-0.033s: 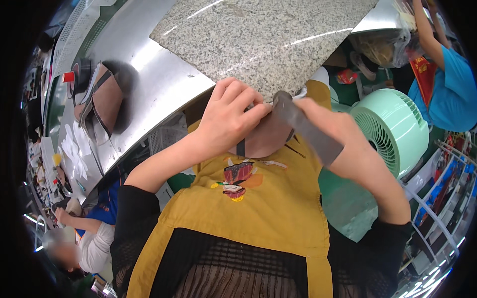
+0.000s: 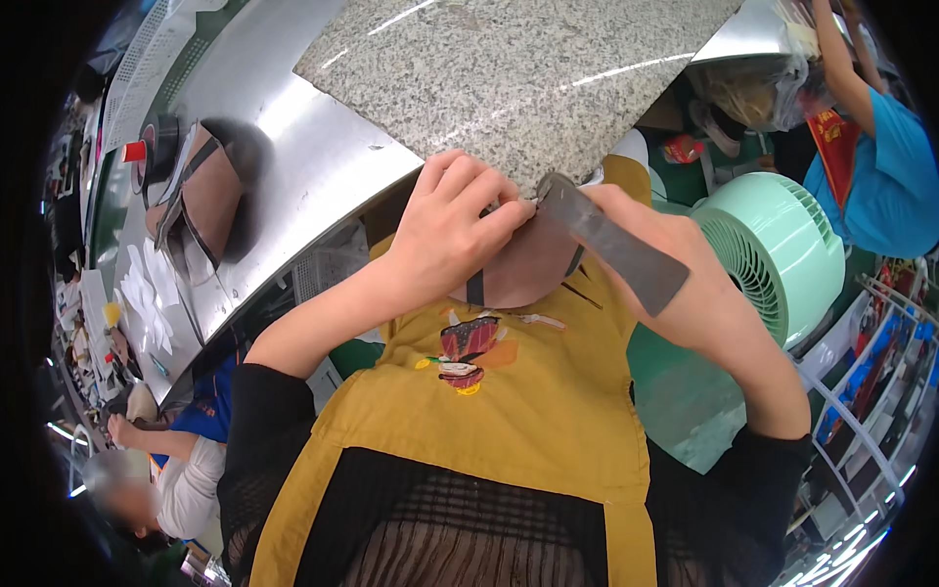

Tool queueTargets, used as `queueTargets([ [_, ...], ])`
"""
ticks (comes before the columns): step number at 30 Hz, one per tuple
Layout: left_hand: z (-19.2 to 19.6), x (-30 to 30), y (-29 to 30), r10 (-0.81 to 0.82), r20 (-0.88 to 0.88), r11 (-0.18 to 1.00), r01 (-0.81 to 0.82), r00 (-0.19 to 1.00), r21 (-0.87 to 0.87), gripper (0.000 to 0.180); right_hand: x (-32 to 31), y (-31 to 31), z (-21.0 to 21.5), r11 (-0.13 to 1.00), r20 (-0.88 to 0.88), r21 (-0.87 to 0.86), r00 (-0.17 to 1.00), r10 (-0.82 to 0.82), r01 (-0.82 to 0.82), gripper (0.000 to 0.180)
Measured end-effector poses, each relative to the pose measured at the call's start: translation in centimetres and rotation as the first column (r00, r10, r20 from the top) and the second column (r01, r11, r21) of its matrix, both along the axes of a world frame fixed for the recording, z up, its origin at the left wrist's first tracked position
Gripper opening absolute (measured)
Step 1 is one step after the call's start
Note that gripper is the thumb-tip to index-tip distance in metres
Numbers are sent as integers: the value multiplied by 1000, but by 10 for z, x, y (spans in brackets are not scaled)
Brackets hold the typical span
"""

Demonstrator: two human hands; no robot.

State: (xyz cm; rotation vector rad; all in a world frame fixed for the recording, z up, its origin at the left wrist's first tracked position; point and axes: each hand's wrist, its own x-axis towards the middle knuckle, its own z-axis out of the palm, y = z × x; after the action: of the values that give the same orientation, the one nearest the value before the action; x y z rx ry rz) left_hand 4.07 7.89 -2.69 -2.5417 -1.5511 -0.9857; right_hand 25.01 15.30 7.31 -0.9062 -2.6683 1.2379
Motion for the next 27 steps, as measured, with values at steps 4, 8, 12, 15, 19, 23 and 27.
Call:
queueTargets([
  [4, 6, 0, -1, 20, -22, 1000, -20, 1000, -5, 21, -3, -7, 1, 997, -78, 26, 995, -66, 68, 26],
  [8, 2, -2, -4, 93, 125, 987, -75, 988, -142, 17, -5, -11, -6, 996, 57, -56, 996, -63, 66, 22],
  [12, 3, -8, -2, 90, 185, 978, -52, 979, -204, 17, -3, -10, -7, 987, -8, -112, 993, -121, 119, 21],
  [15, -1, -4, -5, 96, 144, 991, -80, 985, -111, 19, -2, -7, -5, 990, -99, -99, 989, -109, 99, 22],
  [19, -3, -3, -6, 64, 33, 998, -64, 997, -14, 20, -2, -10, 0, 996, -60, -32, 994, -90, 88, 26],
  [23, 1, -6, -6, 0, -6, 999, 0, 1000, -32, 21, -5, -7, -1, 999, 101, -53, 995, -3, 8, 36],
  [27, 2, -6, -8, -18, -22, 1000, 18, 1000, -25, 21, -6, -10, -1, 998, -96, 15, 994, -59, 60, 34],
])
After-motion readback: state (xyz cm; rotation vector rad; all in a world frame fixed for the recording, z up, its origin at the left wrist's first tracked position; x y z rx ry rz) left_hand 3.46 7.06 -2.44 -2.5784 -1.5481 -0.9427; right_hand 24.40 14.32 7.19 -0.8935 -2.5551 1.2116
